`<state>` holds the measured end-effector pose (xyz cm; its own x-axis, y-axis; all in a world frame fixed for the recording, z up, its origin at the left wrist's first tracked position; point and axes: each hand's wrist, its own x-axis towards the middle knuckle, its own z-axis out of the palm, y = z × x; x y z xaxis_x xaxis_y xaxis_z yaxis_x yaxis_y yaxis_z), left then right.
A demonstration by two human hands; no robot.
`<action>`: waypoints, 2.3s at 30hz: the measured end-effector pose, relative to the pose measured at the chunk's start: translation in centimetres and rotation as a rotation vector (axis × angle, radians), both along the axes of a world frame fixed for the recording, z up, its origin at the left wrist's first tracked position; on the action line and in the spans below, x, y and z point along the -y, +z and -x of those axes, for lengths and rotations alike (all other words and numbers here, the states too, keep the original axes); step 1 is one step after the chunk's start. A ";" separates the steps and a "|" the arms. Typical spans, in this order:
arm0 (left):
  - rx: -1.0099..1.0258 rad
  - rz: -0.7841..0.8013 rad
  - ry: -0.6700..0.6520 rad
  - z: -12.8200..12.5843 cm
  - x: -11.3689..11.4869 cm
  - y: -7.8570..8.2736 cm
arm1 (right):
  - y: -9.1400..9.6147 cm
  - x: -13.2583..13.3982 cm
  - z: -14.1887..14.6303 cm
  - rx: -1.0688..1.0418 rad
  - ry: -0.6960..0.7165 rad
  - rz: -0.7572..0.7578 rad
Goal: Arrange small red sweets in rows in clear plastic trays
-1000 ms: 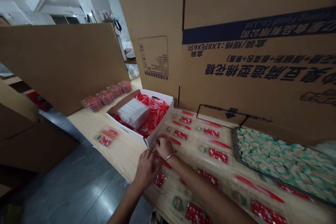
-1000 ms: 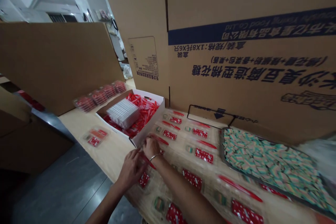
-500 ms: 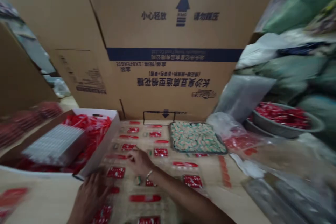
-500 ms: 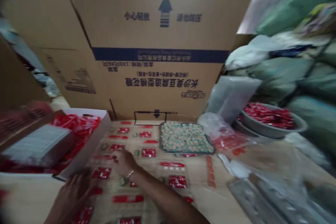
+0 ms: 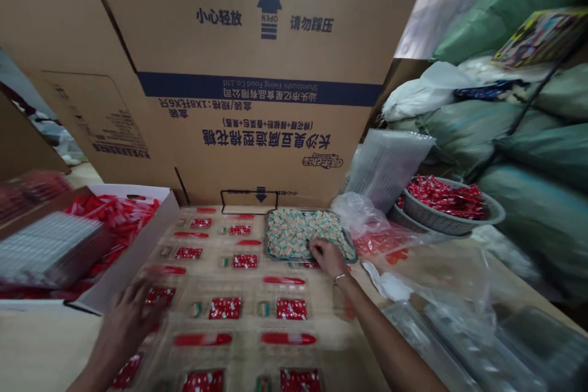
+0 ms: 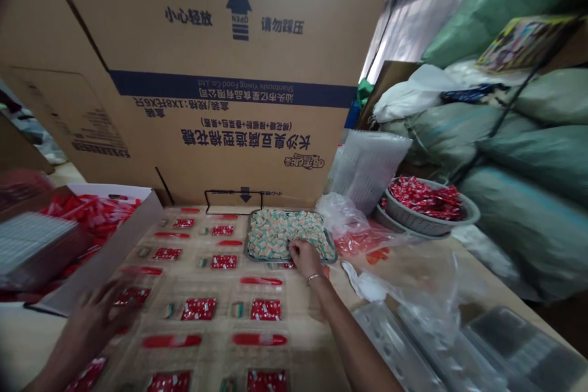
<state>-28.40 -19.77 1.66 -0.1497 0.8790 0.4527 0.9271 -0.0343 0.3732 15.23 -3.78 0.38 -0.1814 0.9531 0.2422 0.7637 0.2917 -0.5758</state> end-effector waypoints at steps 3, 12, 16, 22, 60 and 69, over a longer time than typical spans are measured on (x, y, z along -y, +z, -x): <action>0.091 0.019 -0.082 -7.3 -4.1 1.9 | 0.0 -0.7 0.6 -0.013 0.027 0.007; 0.380 0.259 -0.376 -24.1 -16.6 1.9 | -0.4 -1.0 0.9 -0.111 0.014 0.021; 0.571 0.305 -0.357 -24.8 -17.3 1.3 | 0.3 -0.7 1.3 -0.237 0.040 0.000; 1.001 0.441 -0.345 -25.7 -17.3 1.1 | 0.8 -1.3 3.6 -0.448 0.108 0.030; 1.079 0.576 -0.325 -26.9 -12.9 0.5 | -0.2 3.4 3.9 -0.133 -0.094 0.261; 1.216 0.443 -0.304 -27.1 -18.1 3.2 | 2.4 -0.5 1.6 -0.373 -0.057 0.126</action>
<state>-1.30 -1.63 4.82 -0.0257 0.9868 -0.1598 -0.0255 0.1592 0.9869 13.66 -3.32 2.82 -0.0488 0.9856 0.1617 0.5083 0.1639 -0.8454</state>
